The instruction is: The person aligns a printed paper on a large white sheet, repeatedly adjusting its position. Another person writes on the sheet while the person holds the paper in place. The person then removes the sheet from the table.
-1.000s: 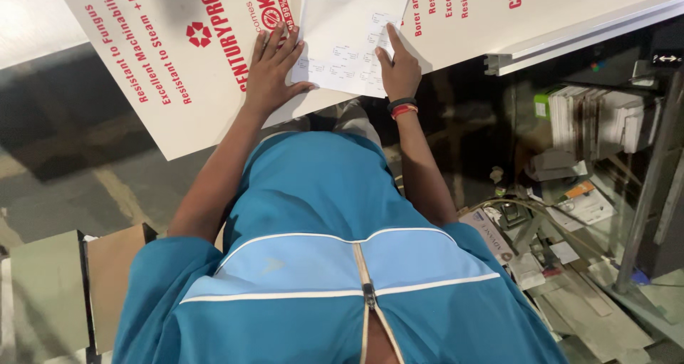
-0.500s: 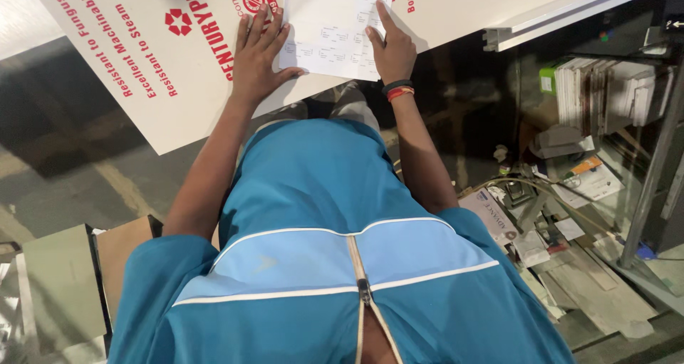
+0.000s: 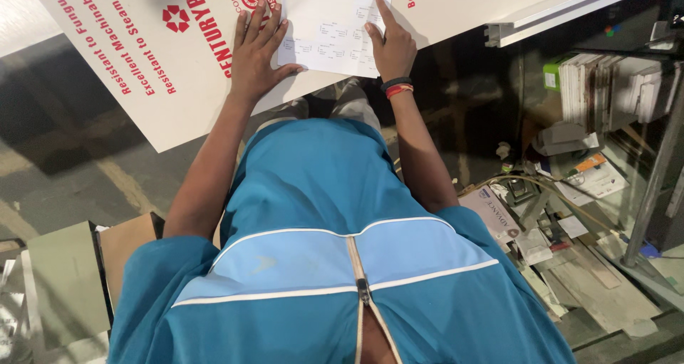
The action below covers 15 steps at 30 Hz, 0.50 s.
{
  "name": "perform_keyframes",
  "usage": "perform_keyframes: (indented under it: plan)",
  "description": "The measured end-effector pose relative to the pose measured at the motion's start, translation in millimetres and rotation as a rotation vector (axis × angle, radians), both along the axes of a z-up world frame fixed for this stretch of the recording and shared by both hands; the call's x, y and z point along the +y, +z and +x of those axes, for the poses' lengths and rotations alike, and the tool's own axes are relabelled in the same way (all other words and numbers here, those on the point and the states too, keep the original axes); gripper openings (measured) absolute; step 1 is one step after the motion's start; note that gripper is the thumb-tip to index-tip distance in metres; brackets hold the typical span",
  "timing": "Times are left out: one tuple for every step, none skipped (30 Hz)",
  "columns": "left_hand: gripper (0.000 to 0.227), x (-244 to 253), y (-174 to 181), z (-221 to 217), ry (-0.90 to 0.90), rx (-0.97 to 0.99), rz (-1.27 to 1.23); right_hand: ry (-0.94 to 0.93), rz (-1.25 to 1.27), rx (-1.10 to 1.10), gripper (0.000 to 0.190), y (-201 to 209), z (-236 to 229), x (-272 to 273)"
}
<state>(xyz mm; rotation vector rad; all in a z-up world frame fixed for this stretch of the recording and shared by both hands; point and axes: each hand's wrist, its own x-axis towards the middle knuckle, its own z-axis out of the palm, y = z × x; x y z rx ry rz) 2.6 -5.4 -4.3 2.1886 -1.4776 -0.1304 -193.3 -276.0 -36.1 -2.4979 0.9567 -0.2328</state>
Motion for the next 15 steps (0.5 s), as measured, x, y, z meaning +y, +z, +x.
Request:
perform_keyframes:
  plan:
    - [0.096, -0.5, -0.4, 0.1, 0.0, -0.004, -0.002, -0.001, -0.005, -0.01, 0.057, 0.5, 0.0, -0.1]
    - [0.096, -0.4, -0.2, 0.0, -0.001, -0.009, -0.004, -0.003, -0.01, -0.021, 0.057, 1.1, -0.2, 0.6]
    - [0.096, -0.1, 0.0, -0.1, -0.002, -0.014, -0.007, -0.005, -0.015, -0.031, 0.056, 1.8, -0.2, 1.2]
    - [0.096, 0.3, 0.2, -0.1, -0.002, -0.007, -0.003, -0.007, -0.011, -0.053, 0.056, 2.3, -0.1, 2.0]
    - [0.095, 1.0, 0.7, -0.3, -0.002, 0.0, 0.001, -0.009, -0.008, -0.075, 0.055, 3.0, 0.0, 3.0]
    - [0.095, -0.1, 0.7, -0.3, -0.005, 0.007, 0.002, -0.014, -0.008, -0.097, 0.055, 4.0, 0.1, 2.6]
    - [0.095, -0.1, 1.4, -0.9, 0.001, 0.006, 0.013, -0.023, 0.008, -0.095, 0.054, 5.0, 0.3, 3.1]
    - [0.094, -0.9, 2.2, -0.8, 0.002, 0.004, 0.021, -0.035, 0.022, -0.094, 0.053, 6.3, 0.7, 3.4]
    - [0.093, -1.5, 3.4, -0.9, 0.003, 0.003, 0.029, -0.048, 0.035, -0.093, 0.052, 7.7, 1.2, 3.7]
    - [0.093, -2.7, 4.7, -1.1, 0.003, 0.0, 0.019, -0.049, 0.027, -0.087, 0.052, 9.4, 1.3, 3.5]
    - [0.092, -3.2, 6.1, -1.3, 0.002, -0.002, 0.008, -0.051, 0.018, -0.081, 0.053, 11.3, 1.4, 3.7]
    - [0.091, -3.1, 7.5, -0.7, 0.002, -0.005, -0.002, -0.051, 0.011, -0.077, 0.053, 12.9, 2.3, 4.7]
    - [0.091, -3.5, 8.7, -0.8, 0.002, 0.003, -0.003, -0.054, 0.016, -0.091, 0.053, 14.9, 2.7, 5.4]
    - [0.091, -3.2, 10.0, -1.1, 0.003, 0.012, -0.003, -0.056, 0.022, -0.104, 0.054, 16.9, 3.5, 6.0]
    - [0.091, -3.4, 11.2, -1.4, 0.003, 0.02, -0.002, -0.059, 0.029, -0.117, 0.054, 18.9, 4.3, 6.1]
